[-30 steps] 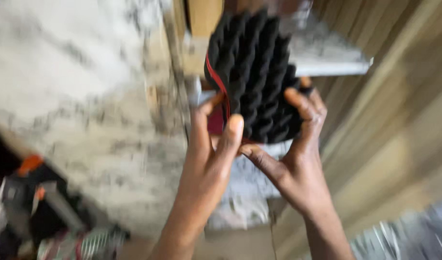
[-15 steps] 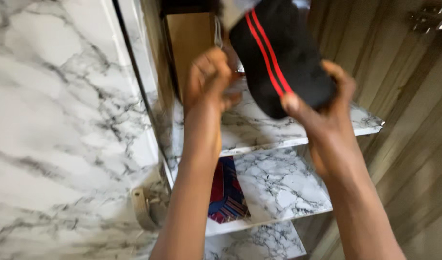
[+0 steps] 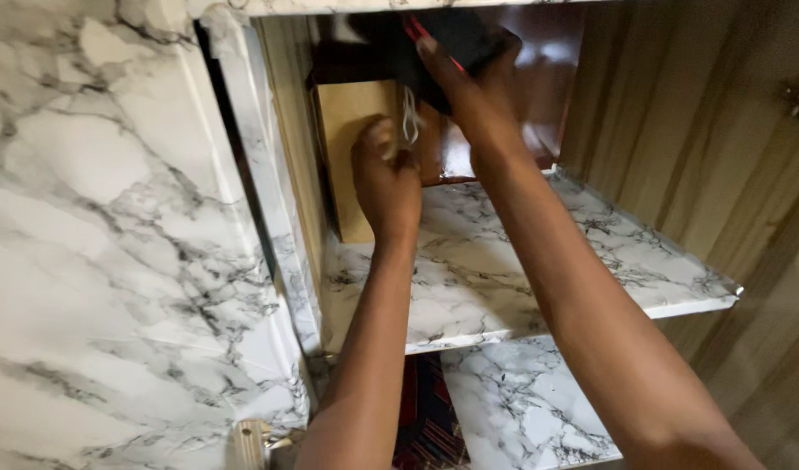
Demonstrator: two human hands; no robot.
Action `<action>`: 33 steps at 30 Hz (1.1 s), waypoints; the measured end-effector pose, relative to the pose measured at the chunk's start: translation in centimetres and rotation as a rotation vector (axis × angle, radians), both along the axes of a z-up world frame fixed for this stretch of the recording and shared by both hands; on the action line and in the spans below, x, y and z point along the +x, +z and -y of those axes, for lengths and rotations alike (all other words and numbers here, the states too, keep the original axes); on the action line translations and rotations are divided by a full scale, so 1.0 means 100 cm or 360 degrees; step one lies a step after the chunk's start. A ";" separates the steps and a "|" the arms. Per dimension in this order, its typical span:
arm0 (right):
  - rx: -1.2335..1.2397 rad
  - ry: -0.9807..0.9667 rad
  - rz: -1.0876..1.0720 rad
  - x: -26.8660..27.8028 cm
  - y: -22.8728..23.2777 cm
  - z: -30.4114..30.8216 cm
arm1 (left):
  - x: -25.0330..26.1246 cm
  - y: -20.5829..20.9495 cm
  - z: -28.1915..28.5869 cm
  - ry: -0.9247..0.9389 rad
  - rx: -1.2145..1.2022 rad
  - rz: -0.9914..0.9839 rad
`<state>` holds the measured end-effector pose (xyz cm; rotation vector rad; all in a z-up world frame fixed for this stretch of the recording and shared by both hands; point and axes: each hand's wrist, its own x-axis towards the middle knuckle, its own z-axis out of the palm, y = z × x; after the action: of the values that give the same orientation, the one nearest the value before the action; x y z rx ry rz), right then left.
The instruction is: The person picks up various personal care items and accessories from a table by hand and places them onto shelves inside a cabinet.
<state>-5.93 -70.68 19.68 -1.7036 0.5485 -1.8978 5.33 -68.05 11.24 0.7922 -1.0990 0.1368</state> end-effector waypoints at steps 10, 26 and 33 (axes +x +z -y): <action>-0.0152 -0.0944 -0.0349 0.075 0.023 0.111 | 0.001 0.003 -0.014 0.0108 0.0416 0.0358; -0.0468 -0.1086 -0.0740 0.078 -0.027 0.060 | 0.013 -0.031 0.013 0.0300 0.0869 0.0623; -0.0369 -0.0556 -0.0910 0.006 -0.096 -0.062 | 0.015 -0.028 0.001 0.0315 0.0349 0.0557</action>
<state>-5.30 -64.48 10.10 -2.4604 0.9189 -1.7288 6.83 -68.14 8.43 1.1027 -1.3794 0.3357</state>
